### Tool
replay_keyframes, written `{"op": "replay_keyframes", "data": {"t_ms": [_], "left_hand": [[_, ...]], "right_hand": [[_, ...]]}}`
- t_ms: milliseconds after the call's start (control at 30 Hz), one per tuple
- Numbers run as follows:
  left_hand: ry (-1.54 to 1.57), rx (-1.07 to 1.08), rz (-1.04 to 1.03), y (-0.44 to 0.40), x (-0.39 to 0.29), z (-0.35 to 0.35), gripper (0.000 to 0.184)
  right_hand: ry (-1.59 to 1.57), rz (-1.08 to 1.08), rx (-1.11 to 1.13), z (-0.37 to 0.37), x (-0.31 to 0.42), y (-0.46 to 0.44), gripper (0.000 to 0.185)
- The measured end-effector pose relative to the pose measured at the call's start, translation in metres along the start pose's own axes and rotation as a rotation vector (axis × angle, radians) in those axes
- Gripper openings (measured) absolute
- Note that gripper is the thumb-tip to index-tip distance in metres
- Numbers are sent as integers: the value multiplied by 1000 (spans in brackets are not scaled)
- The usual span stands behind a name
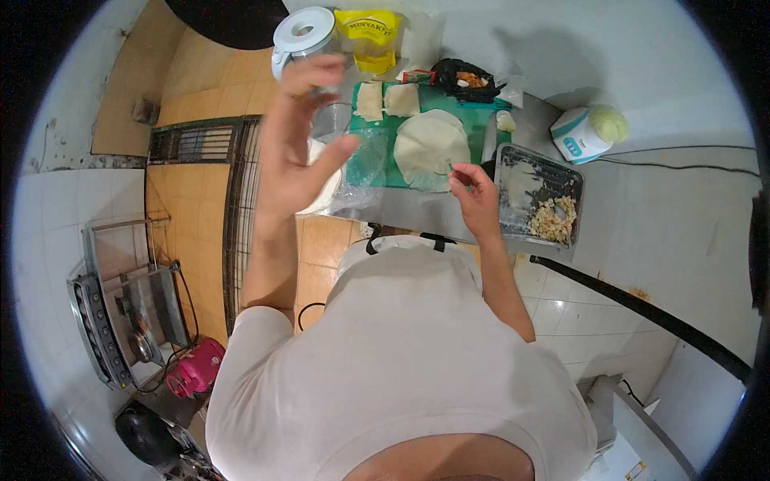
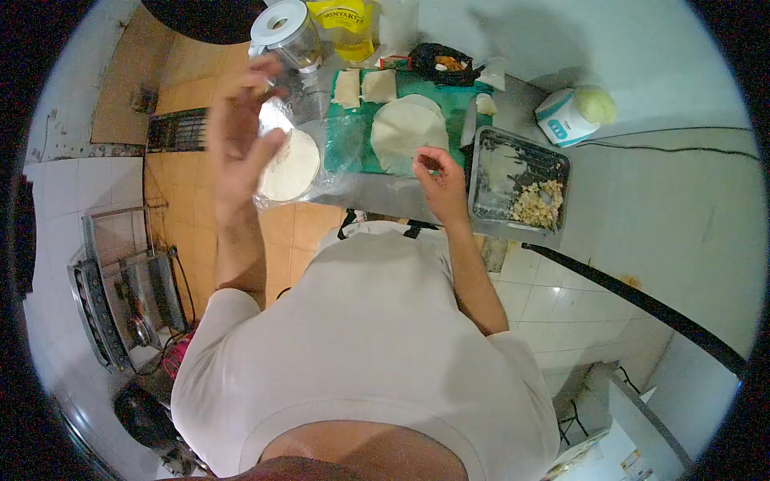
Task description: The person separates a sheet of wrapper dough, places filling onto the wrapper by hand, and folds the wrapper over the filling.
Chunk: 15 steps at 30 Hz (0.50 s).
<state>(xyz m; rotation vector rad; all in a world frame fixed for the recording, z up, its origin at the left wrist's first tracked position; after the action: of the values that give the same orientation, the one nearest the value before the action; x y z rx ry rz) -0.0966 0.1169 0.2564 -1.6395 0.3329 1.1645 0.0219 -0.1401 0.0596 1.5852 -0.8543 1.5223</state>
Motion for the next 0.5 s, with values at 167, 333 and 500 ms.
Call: {"op": "replay_keyframes", "data": {"t_ms": [167,333,500], "left_hand": [[93,14,-605,-63,-78,35,69],[109,-73,-569,-61,-95,19,67],[111,-90,-547,-59,-103,9,66]], "right_hand": [[39,60,22,3,2,-3,24],[19,78,46,7,11,-11,24],[17,85,47,16,14,-14,23]]}}
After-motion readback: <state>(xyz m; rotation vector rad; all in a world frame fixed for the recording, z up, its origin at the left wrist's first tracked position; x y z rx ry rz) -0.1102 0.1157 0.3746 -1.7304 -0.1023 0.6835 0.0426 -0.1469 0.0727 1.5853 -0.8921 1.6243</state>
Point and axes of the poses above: each hand's wrist, its own y-axis away from the middle knuckle, its own z-axis out of the back of the hand, x = y × z, the point moved 3 cm from there along -y, towards the middle knuckle, and after that the axes turned 6 degrees about -x, right-handed, at the moved point
